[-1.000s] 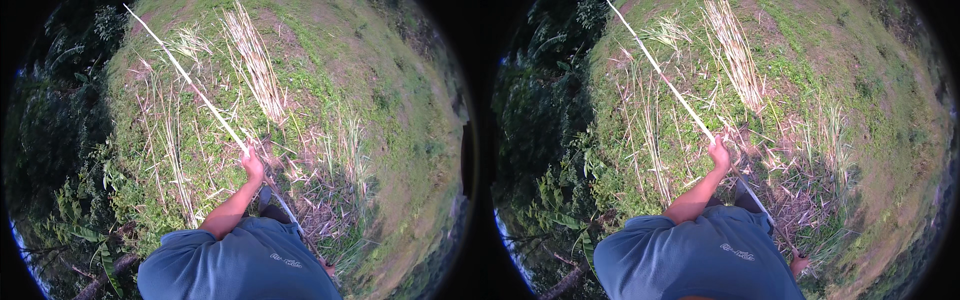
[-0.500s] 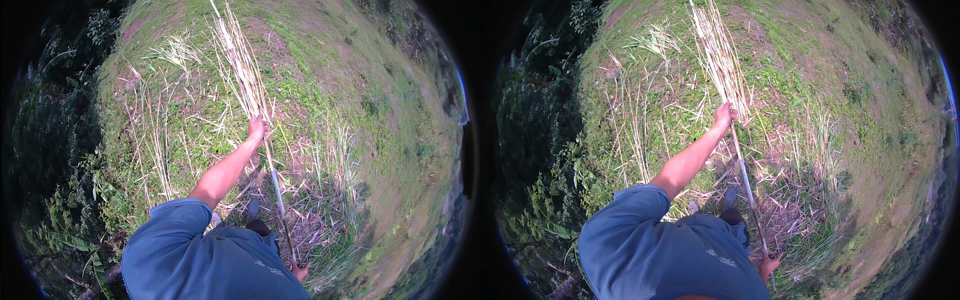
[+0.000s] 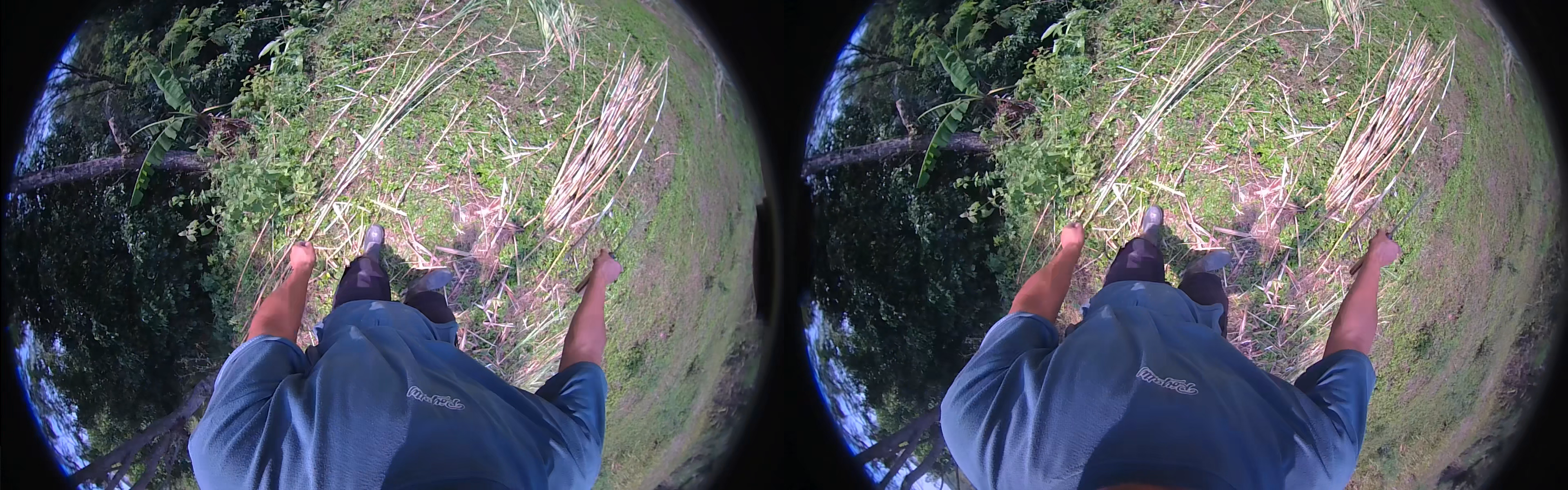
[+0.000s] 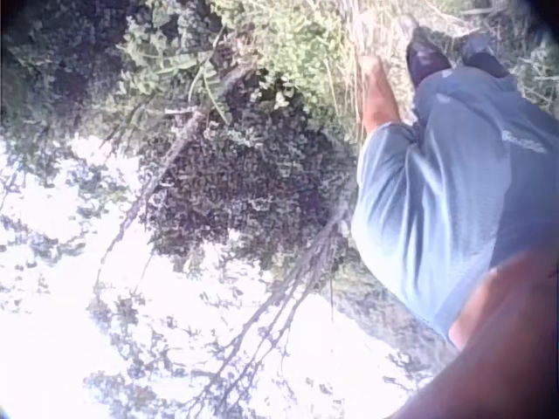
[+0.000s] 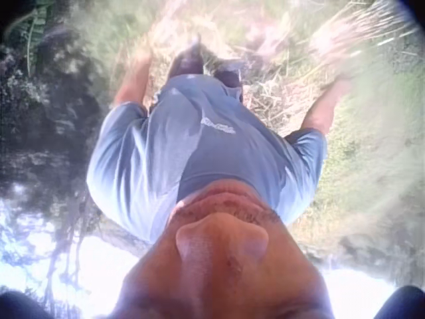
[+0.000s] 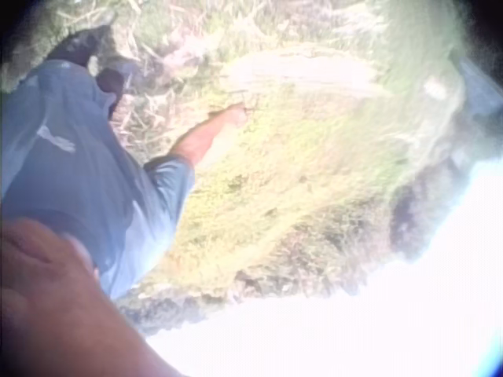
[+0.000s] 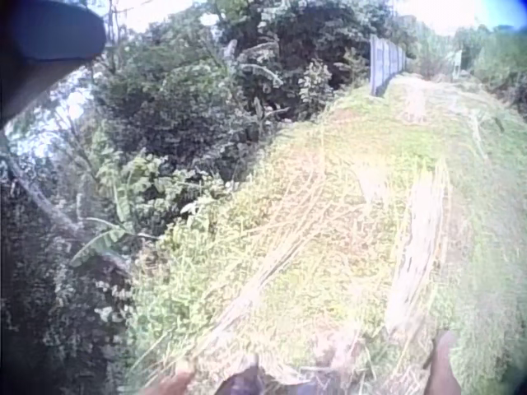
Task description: The person uses a machete to cut long sticks into shorter pieces. They repeatedly pick up sticks from the ground, position them, and chop them into smaller segments, dropping the cut pieces onto a growing pile.
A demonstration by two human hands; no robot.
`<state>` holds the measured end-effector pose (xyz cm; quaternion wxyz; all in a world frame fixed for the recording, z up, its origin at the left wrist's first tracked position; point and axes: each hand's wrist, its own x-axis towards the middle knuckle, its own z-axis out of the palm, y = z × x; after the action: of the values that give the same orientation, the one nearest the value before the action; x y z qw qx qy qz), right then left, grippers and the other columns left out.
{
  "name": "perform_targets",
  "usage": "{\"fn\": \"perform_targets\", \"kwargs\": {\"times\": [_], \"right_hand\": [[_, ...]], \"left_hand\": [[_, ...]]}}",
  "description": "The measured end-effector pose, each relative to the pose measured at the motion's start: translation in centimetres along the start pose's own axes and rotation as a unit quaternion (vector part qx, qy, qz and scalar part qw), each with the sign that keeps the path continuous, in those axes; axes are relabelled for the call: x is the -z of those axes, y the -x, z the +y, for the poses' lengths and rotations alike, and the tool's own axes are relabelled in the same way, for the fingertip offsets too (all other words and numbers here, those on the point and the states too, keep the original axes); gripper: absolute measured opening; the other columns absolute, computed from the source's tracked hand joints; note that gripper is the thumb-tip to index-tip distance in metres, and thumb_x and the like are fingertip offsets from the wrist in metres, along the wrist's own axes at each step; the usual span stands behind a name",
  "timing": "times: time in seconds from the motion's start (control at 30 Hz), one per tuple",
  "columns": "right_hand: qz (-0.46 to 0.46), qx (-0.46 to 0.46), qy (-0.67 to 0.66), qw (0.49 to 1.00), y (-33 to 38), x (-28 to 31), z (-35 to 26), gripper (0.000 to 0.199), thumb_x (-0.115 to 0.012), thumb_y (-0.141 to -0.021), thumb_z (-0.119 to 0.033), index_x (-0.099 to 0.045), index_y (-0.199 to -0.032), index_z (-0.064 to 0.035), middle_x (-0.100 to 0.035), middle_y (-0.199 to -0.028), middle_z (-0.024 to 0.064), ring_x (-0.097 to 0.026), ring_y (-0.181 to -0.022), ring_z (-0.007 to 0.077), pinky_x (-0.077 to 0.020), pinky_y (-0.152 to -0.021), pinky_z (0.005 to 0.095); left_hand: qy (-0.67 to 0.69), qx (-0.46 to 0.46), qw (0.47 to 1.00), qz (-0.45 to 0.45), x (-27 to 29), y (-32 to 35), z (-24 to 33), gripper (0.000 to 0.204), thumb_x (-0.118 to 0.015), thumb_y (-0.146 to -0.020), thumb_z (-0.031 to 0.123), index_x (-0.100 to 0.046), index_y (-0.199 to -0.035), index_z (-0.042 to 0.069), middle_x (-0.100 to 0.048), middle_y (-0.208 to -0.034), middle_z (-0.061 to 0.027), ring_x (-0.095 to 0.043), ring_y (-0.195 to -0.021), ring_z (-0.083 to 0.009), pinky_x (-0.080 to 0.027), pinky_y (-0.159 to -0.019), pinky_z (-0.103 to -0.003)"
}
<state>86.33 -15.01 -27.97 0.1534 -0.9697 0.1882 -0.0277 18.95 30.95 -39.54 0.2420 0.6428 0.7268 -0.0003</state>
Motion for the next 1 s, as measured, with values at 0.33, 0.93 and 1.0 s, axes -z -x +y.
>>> {"fn": "perform_targets", "kwargs": {"times": [0.33,0.93,1.0], "right_hand": [[-0.204,0.047,0.2,0.957,23.8,-16.3,12.1,0.044,-0.075,-0.066,-0.034,-0.069,-0.084,0.0065,-0.069,-0.082,0.021,-0.069,-0.076,0.033,-0.0541,-0.07,0.0416],[-0.18,0.049,0.429,0.884,46.9,-7.1,19.3,0.084,-0.069,-0.071,-0.015,-0.028,-0.139,0.0142,-0.069,-0.073,0.0158,-0.063,-0.054,0.0196,-0.049,-0.047,0.0294],[-0.184,0.126,0.441,0.869,45.8,-7.6,20.4,0.087,-0.069,-0.071,-0.015,-0.025,-0.14,0.015,-0.07,-0.075,0.016,-0.065,-0.058,0.0206,-0.0504,-0.052,0.0289]], "left_hand": [[0.032,0.465,0.837,-0.288,0.9,14.2,-33.1,0.024,-0.057,-0.088,0.027,-0.066,-0.074,0.01,-0.065,-0.065,-0.0084,-0.061,-0.049,-0.0188,-0.047,-0.045,-0.041],[-0.082,0.06,0.958,-0.269,-43.9,-50.4,-24.6,0.029,-0.047,-0.088,0.02,-0.061,-0.111,0.01,-0.064,-0.11,-0.0181,-0.059,-0.11,-0.0306,-0.047,-0.093,-0.031],[-0.156,0.055,0.948,-0.274,-43.7,-52.0,-24.8,0.035,-0.048,-0.088,0.03,-0.06,-0.112,0.008,-0.065,-0.105,-0.0195,-0.06,-0.103,-0.0333,-0.048,-0.091,-0.036]]}}
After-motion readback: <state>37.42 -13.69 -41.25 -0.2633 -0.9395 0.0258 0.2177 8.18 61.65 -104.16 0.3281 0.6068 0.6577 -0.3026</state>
